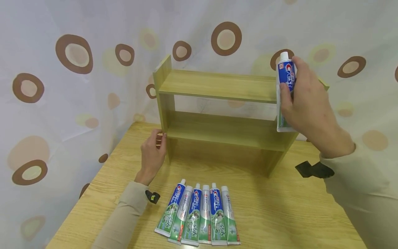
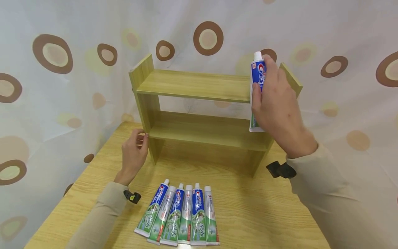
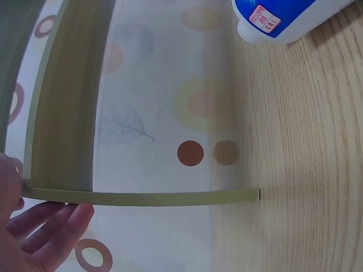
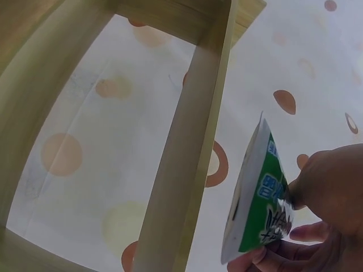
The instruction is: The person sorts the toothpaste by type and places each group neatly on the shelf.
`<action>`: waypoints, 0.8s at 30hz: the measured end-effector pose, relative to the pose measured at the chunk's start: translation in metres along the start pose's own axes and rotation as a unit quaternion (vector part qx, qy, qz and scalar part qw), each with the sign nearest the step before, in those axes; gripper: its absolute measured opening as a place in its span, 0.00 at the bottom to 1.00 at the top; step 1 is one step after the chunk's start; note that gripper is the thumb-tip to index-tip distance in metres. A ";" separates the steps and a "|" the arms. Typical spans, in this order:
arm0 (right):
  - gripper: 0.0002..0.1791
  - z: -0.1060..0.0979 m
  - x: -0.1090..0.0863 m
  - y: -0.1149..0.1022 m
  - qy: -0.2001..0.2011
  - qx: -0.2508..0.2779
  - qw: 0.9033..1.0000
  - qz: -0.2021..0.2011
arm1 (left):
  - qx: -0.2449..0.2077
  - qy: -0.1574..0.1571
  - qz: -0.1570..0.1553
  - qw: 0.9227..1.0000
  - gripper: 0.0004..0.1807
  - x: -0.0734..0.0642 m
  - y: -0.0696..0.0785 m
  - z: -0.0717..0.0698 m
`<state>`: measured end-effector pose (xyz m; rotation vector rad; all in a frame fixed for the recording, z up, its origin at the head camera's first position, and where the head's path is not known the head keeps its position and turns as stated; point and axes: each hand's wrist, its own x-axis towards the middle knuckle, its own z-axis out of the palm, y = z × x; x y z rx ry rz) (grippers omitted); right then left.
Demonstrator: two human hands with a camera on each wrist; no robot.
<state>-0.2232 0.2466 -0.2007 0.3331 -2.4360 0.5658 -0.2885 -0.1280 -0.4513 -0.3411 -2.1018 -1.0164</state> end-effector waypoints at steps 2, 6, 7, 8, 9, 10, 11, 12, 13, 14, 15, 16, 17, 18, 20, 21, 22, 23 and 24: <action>0.36 -0.001 0.003 -0.001 -0.004 -0.001 1.000 0.004 | -0.001 0.000 -0.001 1.000 0.08 0.000 0.001 0.000; 0.37 -0.003 0.009 -0.003 -0.021 -0.003 1.000 0.020 | -0.005 -0.001 -0.003 1.000 0.08 -0.001 0.002 0.000; 0.37 -0.003 0.009 -0.003 -0.025 -0.003 0.999 0.022 | -0.006 -0.001 -0.004 1.000 0.08 -0.001 0.003 0.000; 0.37 -0.003 0.010 -0.003 -0.028 -0.004 0.999 0.025 | -0.006 -0.002 -0.005 1.000 0.08 -0.001 0.003 0.000; 0.37 -0.004 0.011 -0.004 -0.031 -0.004 0.999 0.027 | -0.007 -0.001 -0.005 1.000 0.08 -0.001 0.003 0.000; 0.37 -0.004 0.011 -0.003 -0.033 -0.005 0.999 0.028 | -0.008 -0.001 -0.005 1.000 0.08 -0.001 0.004 0.000; 0.37 -0.004 0.012 -0.003 -0.033 -0.005 0.999 0.028 | -0.008 -0.001 -0.005 1.000 0.08 0.000 0.004 0.001; 0.37 -0.004 0.012 -0.003 -0.034 -0.006 0.999 0.028 | -0.008 -0.001 -0.005 1.000 0.08 0.000 0.003 0.001; 0.37 -0.004 0.012 -0.003 -0.034 -0.006 0.999 0.029 | -0.008 -0.001 -0.004 1.000 0.08 0.000 0.003 0.001; 0.37 -0.004 0.012 -0.003 -0.034 -0.007 0.999 0.029 | -0.008 -0.001 -0.004 1.000 0.08 0.000 0.003 0.001; 0.37 -0.004 0.012 -0.002 -0.034 -0.007 0.999 0.029 | -0.008 -0.001 -0.003 1.000 0.08 0.000 0.003 0.001; 0.37 -0.004 0.012 -0.002 -0.032 -0.008 0.999 0.028 | -0.007 -0.002 -0.003 1.000 0.08 0.000 0.002 0.002; 0.37 -0.004 0.012 -0.002 -0.029 -0.008 0.999 0.025 | -0.007 -0.002 -0.003 1.000 0.08 0.000 0.002 0.001; 0.37 -0.003 0.013 -0.002 -0.027 -0.008 0.999 0.023 | -0.006 -0.002 -0.003 1.000 0.08 0.000 0.001 0.001; 0.36 -0.003 0.015 -0.002 -0.021 -0.009 1.000 0.016 | -0.006 -0.003 -0.005 1.000 0.07 0.000 0.001 0.000; 0.36 -0.003 0.017 -0.002 -0.020 -0.011 1.000 0.015 | -0.006 -0.003 -0.005 1.000 0.07 0.000 0.001 0.000; 0.36 -0.004 0.019 -0.002 -0.019 -0.012 1.000 0.014 | -0.006 -0.003 -0.005 1.000 0.07 0.000 0.001 0.000; 0.36 -0.004 0.021 -0.001 -0.019 -0.015 1.000 0.015 | -0.006 -0.002 -0.005 1.000 0.07 0.000 0.001 0.000; 0.36 -0.005 0.024 -0.001 -0.023 -0.016 0.999 0.022 | -0.006 0.000 -0.004 1.000 0.07 0.000 0.000 0.000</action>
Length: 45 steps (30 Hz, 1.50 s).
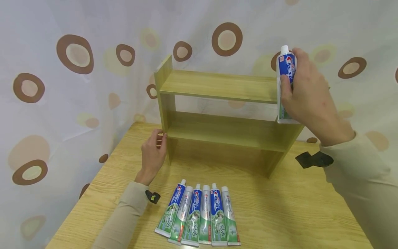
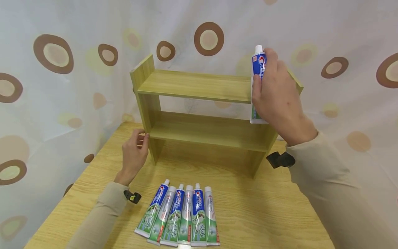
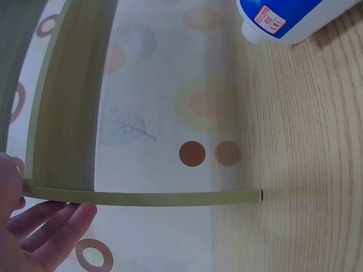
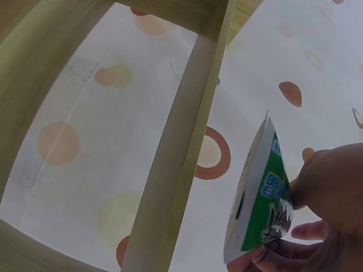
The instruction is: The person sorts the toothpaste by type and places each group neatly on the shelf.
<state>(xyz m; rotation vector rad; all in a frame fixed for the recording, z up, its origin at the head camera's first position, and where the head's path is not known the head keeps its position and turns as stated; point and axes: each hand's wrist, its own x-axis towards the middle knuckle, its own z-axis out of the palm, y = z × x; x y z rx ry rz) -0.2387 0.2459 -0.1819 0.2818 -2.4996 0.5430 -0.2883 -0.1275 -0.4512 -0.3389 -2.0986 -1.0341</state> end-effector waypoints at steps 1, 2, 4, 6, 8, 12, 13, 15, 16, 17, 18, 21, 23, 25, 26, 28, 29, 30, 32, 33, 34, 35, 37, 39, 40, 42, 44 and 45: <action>0.37 -0.001 0.002 0.001 -0.002 0.000 1.000 0.006 | 0.001 0.001 0.000 1.000 0.07 0.000 0.000 0.000; 0.37 -0.003 0.005 0.001 -0.006 -0.002 1.000 0.012 | 0.002 0.002 0.000 1.000 0.07 0.000 0.000 0.000; 0.37 -0.007 0.008 0.005 -0.012 -0.006 1.000 0.023 | 0.002 0.000 0.001 1.000 0.07 -0.001 0.000 0.000; 0.37 -0.012 0.012 0.009 -0.018 -0.007 0.999 0.032 | 0.002 -0.002 0.001 1.000 0.07 -0.002 0.001 0.000; 0.36 -0.015 0.014 0.013 -0.022 -0.013 0.999 0.034 | 0.002 -0.005 0.000 1.000 0.08 -0.002 0.002 0.000; 0.35 -0.018 0.017 0.018 -0.037 -0.026 0.998 0.039 | 0.003 -0.002 -0.001 1.000 0.08 -0.001 0.003 0.000; 0.35 -0.018 0.017 0.018 -0.041 -0.031 0.998 0.042 | 0.002 -0.002 -0.002 1.000 0.08 -0.001 0.003 0.000; 0.35 -0.018 0.018 0.019 -0.049 -0.037 0.997 0.045 | 0.001 -0.002 -0.001 1.000 0.08 -0.001 0.003 0.000; 0.35 -0.018 0.018 0.019 -0.053 -0.039 0.997 0.047 | 0.000 -0.003 0.000 1.000 0.07 0.000 0.002 0.000; 0.35 -0.018 0.019 0.018 -0.057 -0.041 0.996 0.049 | 0.000 -0.004 0.000 1.000 0.07 0.000 0.003 0.000; 0.35 -0.018 0.020 0.018 -0.062 -0.044 0.996 0.052 | 0.001 -0.005 0.000 1.000 0.07 0.000 0.002 0.000; 0.36 -0.016 0.026 0.017 -0.082 -0.053 0.994 0.059 | 0.001 -0.007 -0.002 1.000 0.07 0.000 0.003 0.000; 0.37 -0.015 0.031 0.018 -0.097 -0.057 0.992 0.065 | 0.001 -0.006 -0.003 1.000 0.07 -0.001 0.003 0.000; 0.37 -0.014 0.037 0.019 -0.113 -0.058 0.989 0.075 | 0.000 -0.003 -0.003 1.000 0.07 -0.002 0.003 0.000; 0.38 -0.014 0.040 0.021 -0.122 -0.057 0.987 0.082 | -0.001 -0.001 -0.002 1.000 0.07 -0.002 0.003 -0.001; 0.38 -0.013 0.045 0.024 -0.138 -0.054 0.985 0.093 | -0.001 0.001 -0.001 1.000 0.07 -0.002 0.004 -0.001; 0.38 -0.012 0.048 0.025 -0.145 -0.052 0.983 0.098 | -0.001 0.001 0.000 1.000 0.07 -0.002 0.005 -0.001; 0.39 -0.012 0.050 0.027 -0.152 -0.051 0.982 0.101 | -0.002 0.001 0.000 1.000 0.07 -0.002 0.005 -0.001; 0.39 -0.010 0.053 0.030 -0.161 -0.049 0.980 0.104 | -0.001 0.001 0.000 1.000 0.07 -0.002 0.005 -0.001; 0.39 -0.009 0.054 0.032 -0.164 -0.049 0.980 0.104 | -0.001 0.000 -0.001 1.000 0.07 -0.002 0.005 -0.001; 0.39 -0.008 0.055 0.034 -0.166 -0.048 0.979 0.104 | -0.001 -0.001 -0.001 1.000 0.07 -0.002 0.005 -0.001; 0.38 -0.007 0.055 0.035 -0.168 -0.049 0.979 0.103 | -0.001 -0.003 -0.002 1.000 0.07 -0.002 0.005 0.000; 0.38 -0.005 0.056 0.038 -0.170 -0.050 0.979 0.104 | -0.001 -0.005 -0.002 1.000 0.07 -0.002 0.005 0.000; 0.38 -0.004 0.058 0.040 -0.171 -0.051 0.978 0.105 | -0.002 -0.006 -0.003 1.000 0.07 -0.002 0.006 0.000; 0.39 -0.003 0.059 0.041 -0.173 -0.052 0.978 0.106 | -0.003 -0.005 -0.002 1.000 0.07 -0.003 0.006 0.000; 0.39 -0.002 0.061 0.042 -0.176 -0.053 0.977 0.110 | -0.003 -0.003 -0.001 1.000 0.07 -0.002 0.006 0.001; 0.39 -0.001 0.062 0.044 -0.179 -0.056 0.976 0.113 | -0.003 -0.001 0.000 1.000 0.07 -0.002 0.006 0.001; 0.38 0.000 0.063 0.045 -0.182 -0.057 0.975 0.116 | -0.003 0.000 0.001 1.000 0.06 -0.002 0.006 0.001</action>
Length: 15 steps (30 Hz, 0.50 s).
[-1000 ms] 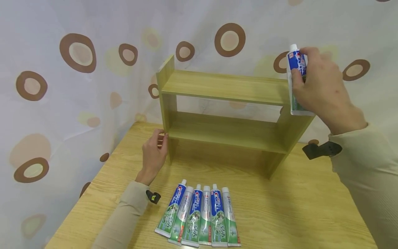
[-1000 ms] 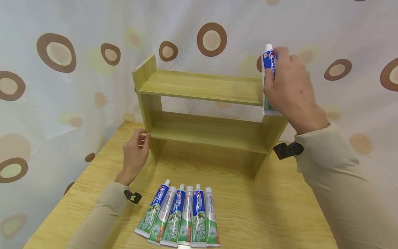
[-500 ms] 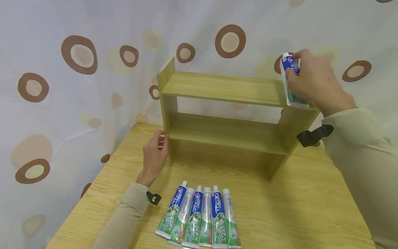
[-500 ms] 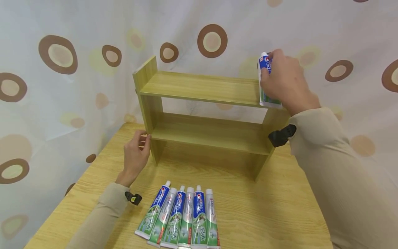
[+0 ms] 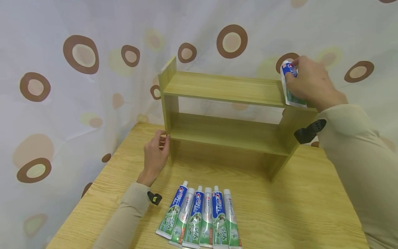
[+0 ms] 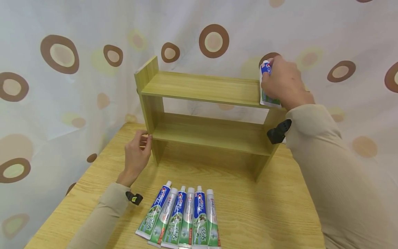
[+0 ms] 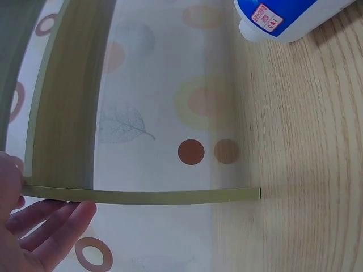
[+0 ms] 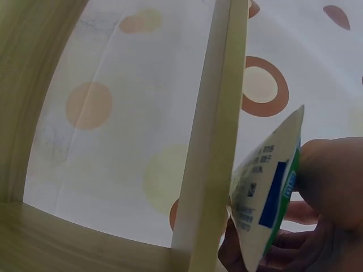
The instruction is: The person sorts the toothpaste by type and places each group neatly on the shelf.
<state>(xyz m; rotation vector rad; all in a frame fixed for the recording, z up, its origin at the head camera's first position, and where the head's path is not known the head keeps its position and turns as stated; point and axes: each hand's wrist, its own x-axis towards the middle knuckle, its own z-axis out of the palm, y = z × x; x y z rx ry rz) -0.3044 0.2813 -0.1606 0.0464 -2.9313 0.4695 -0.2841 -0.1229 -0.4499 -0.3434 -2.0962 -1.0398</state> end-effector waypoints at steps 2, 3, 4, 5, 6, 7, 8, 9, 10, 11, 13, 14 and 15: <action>0.38 0.001 0.002 0.002 -0.005 -0.003 1.000 0.005 | 0.000 0.001 0.001 1.000 0.06 0.000 -0.001 0.000; 0.38 0.001 0.003 0.003 -0.006 -0.005 1.000 0.007 | 0.000 0.001 0.001 1.000 0.06 0.000 -0.001 0.000; 0.38 0.001 0.004 0.003 -0.008 -0.007 1.000 0.009 | -0.001 0.002 0.001 1.000 0.06 0.000 -0.001 0.000; 0.38 0.002 0.004 0.004 -0.010 -0.008 1.000 0.013 | -0.002 0.003 0.002 1.000 0.06 0.000 -0.001 0.000; 0.39 0.002 0.005 0.004 -0.013 -0.009 1.000 0.016 | -0.002 0.003 0.002 1.000 0.06 -0.001 -0.001 0.001; 0.39 0.002 0.006 0.005 -0.015 -0.009 1.000 0.019 | -0.001 0.003 0.002 1.000 0.06 -0.001 -0.001 0.001; 0.39 0.003 0.006 0.005 -0.016 -0.010 1.000 0.020 | -0.001 0.004 0.003 1.000 0.06 -0.001 -0.001 0.001; 0.38 0.004 0.007 0.006 -0.016 -0.010 1.000 0.021 | 0.000 0.004 0.004 1.000 0.06 -0.001 -0.001 0.001; 0.38 0.004 0.007 0.007 -0.017 -0.011 1.000 0.022 | 0.001 0.004 0.003 1.000 0.06 -0.001 -0.001 0.001; 0.38 0.005 0.007 0.008 -0.017 -0.012 1.000 0.022 | 0.002 0.004 0.003 1.000 0.06 -0.001 -0.001 0.001; 0.38 0.006 0.008 0.009 -0.017 -0.015 0.999 0.023 | 0.004 0.003 0.003 1.000 0.06 -0.001 -0.002 0.002; 0.38 0.007 0.008 0.010 -0.018 -0.017 0.999 0.024 | 0.005 0.003 0.002 1.000 0.06 -0.001 -0.002 0.002; 0.38 0.007 0.009 0.010 -0.020 -0.017 0.999 0.025 | 0.006 0.003 0.002 1.000 0.07 -0.002 -0.002 0.002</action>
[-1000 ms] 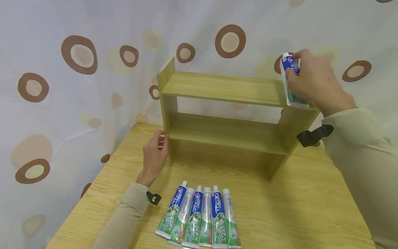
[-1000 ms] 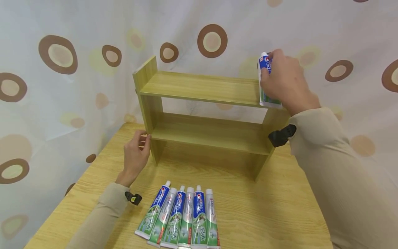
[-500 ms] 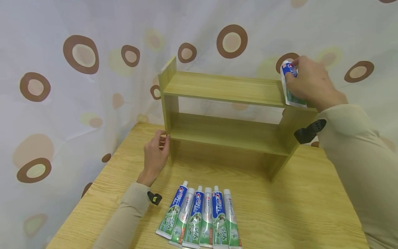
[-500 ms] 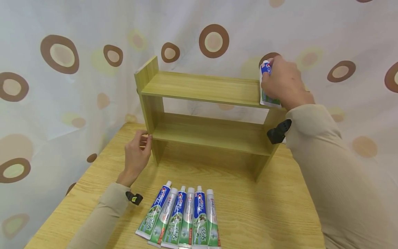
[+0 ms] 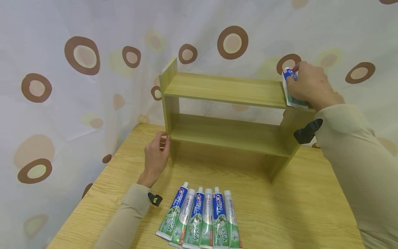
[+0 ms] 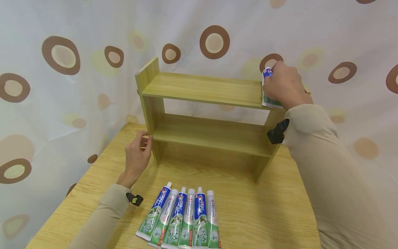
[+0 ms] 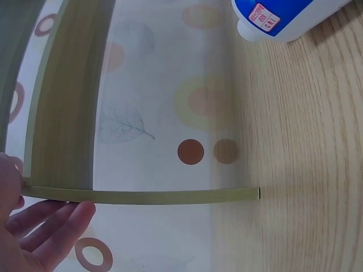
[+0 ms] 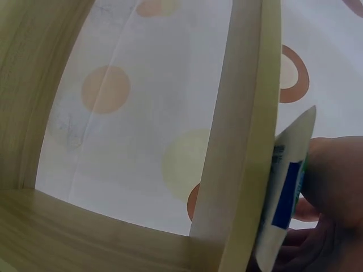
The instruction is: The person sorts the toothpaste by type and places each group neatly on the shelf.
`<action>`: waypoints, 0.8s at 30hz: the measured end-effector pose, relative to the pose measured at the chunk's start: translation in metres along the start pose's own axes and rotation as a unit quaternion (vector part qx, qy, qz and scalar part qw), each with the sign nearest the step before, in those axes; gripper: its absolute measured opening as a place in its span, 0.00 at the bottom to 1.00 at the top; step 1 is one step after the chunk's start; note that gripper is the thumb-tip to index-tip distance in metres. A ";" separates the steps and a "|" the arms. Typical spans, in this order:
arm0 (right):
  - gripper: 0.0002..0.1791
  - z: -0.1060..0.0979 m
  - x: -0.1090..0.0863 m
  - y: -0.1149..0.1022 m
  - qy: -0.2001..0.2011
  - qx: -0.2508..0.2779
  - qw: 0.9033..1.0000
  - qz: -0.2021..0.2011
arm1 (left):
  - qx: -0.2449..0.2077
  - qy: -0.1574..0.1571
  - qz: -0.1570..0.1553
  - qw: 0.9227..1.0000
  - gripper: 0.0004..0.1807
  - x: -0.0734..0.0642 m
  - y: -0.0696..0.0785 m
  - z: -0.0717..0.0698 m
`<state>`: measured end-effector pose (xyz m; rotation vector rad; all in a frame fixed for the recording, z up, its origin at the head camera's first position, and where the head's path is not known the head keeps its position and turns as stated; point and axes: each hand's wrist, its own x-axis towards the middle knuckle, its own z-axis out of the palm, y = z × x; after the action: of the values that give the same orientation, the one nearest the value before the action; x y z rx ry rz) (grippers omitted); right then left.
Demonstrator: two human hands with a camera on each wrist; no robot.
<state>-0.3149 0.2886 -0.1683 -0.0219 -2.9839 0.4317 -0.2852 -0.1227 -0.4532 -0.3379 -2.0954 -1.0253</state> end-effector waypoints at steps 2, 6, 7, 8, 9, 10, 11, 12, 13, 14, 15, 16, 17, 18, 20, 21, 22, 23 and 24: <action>0.37 0.000 0.001 0.000 0.000 -0.001 1.000 -0.002 | -0.002 0.000 0.000 1.000 0.07 -0.001 0.000 0.000; 0.37 0.000 0.004 -0.001 0.001 -0.003 1.000 -0.010 | -0.004 -0.001 0.000 1.000 0.07 -0.001 0.001 -0.001; 0.37 0.000 0.004 -0.001 0.002 -0.005 1.000 -0.011 | -0.004 -0.002 -0.001 1.000 0.07 -0.001 0.002 -0.001; 0.37 0.000 0.004 -0.001 0.001 -0.007 1.000 -0.011 | -0.003 -0.003 -0.001 1.000 0.07 -0.001 0.001 -0.001; 0.37 0.000 0.005 -0.001 -0.002 -0.008 1.000 -0.010 | -0.002 -0.004 -0.001 1.000 0.07 -0.001 0.001 -0.001; 0.37 0.000 0.005 -0.001 -0.005 -0.009 1.000 -0.008 | -0.001 -0.005 -0.001 1.000 0.07 -0.002 0.001 -0.001; 0.37 0.000 0.005 -0.002 -0.007 -0.010 1.000 -0.008 | 0.000 -0.005 -0.001 1.000 0.07 -0.001 0.001 -0.001; 0.37 0.001 0.005 -0.002 -0.008 -0.010 1.000 -0.008 | 0.000 -0.005 0.000 1.000 0.07 -0.001 0.001 -0.001; 0.37 0.001 0.005 -0.002 -0.009 -0.012 1.000 -0.009 | 0.001 -0.004 0.002 1.000 0.07 -0.001 0.001 -0.001; 0.37 0.001 0.005 -0.002 -0.010 -0.013 1.000 -0.009 | 0.001 -0.003 0.004 1.000 0.07 -0.001 0.001 0.000; 0.37 0.001 0.006 -0.002 -0.011 -0.015 1.000 -0.009 | 0.001 -0.002 0.005 1.000 0.07 -0.001 0.002 0.000; 0.37 0.001 0.006 -0.002 -0.010 -0.016 1.000 -0.010 | 0.000 0.000 0.006 1.000 0.07 -0.001 0.002 0.000; 0.37 0.002 0.006 -0.002 -0.008 -0.018 1.000 -0.011 | 0.000 0.001 0.007 1.000 0.07 0.000 0.002 0.000; 0.36 0.002 0.006 -0.002 -0.004 -0.021 1.000 -0.012 | 0.000 0.001 0.007 1.000 0.07 0.000 0.002 0.000; 0.36 0.003 0.006 -0.002 0.000 -0.023 1.000 -0.014 | -0.001 0.002 0.005 1.000 0.07 0.000 0.003 0.001; 0.36 0.003 0.006 -0.001 0.002 -0.022 1.000 -0.015 | -0.001 0.002 0.004 1.000 0.07 0.000 0.003 0.001; 0.35 0.003 0.006 -0.001 0.005 -0.022 1.000 -0.016 | -0.002 0.002 0.003 1.000 0.07 0.000 0.004 0.002; 0.35 0.003 0.006 0.000 0.006 -0.023 1.000 -0.017 | -0.002 0.001 0.001 1.000 0.06 0.000 0.004 0.002; 0.35 0.004 0.005 0.000 0.009 -0.026 0.999 -0.020 | -0.002 0.001 0.001 1.000 0.06 -0.001 0.004 0.003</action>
<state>-0.3202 0.2880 -0.1711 0.0275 -2.9717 0.3486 -0.2843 -0.1178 -0.4525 -0.3410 -2.0916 -1.0290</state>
